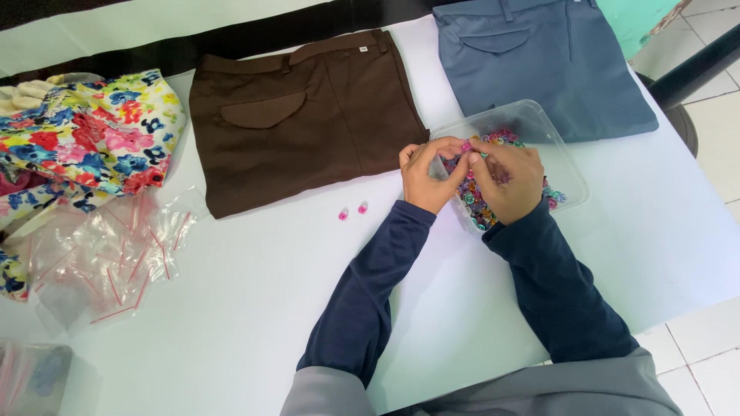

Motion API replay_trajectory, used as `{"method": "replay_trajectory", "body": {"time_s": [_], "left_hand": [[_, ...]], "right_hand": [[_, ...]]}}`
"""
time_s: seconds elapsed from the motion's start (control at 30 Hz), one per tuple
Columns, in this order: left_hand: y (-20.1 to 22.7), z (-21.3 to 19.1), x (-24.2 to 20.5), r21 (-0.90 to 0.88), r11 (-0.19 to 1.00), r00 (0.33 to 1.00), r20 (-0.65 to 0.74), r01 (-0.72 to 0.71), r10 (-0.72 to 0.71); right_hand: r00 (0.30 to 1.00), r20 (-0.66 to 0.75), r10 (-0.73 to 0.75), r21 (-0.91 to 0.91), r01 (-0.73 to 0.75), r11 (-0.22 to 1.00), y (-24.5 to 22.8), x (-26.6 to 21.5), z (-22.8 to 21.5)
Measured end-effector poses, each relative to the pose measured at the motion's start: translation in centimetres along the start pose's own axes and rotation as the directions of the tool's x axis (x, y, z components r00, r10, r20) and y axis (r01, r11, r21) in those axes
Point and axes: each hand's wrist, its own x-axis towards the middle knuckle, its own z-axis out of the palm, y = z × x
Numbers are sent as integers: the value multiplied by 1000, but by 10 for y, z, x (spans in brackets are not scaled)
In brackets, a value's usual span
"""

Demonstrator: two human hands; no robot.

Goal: Sorting and bagging small colorful buttons and beads on a work table

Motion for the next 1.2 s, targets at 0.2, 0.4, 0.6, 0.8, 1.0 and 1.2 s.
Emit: {"method": "replay_trajectory", "body": {"time_s": [0.2, 0.4, 0.6, 0.8, 1.0, 1.2], "left_hand": [[8, -36, 9, 52, 993, 994, 29, -102, 101], [8, -128, -11, 203, 938, 942, 246, -281, 229], [-18, -230, -45, 396, 874, 911, 395, -281, 114], [-32, -267, -60, 570, 799, 906, 417, -191, -80], [-53, -261, -56, 604, 792, 901, 387, -88, -196], [-59, -254, -46, 582, 811, 885, 408, -63, -224]], "right_hand": [[951, 32, -308, -239, 307, 921, -2, -2, 3], [823, -66, -564, -227, 538, 812, -58, -23, 24], [900, 75, -428, 143, 415, 898, -97, -79, 86], [872, 460, -166, 111, 129, 985, -82, -78, 102], [849, 528, -23, 11, 20, 1000, -70, -66, 116], [873, 478, -97, 5, 107, 994, -54, -52, 146]]}}
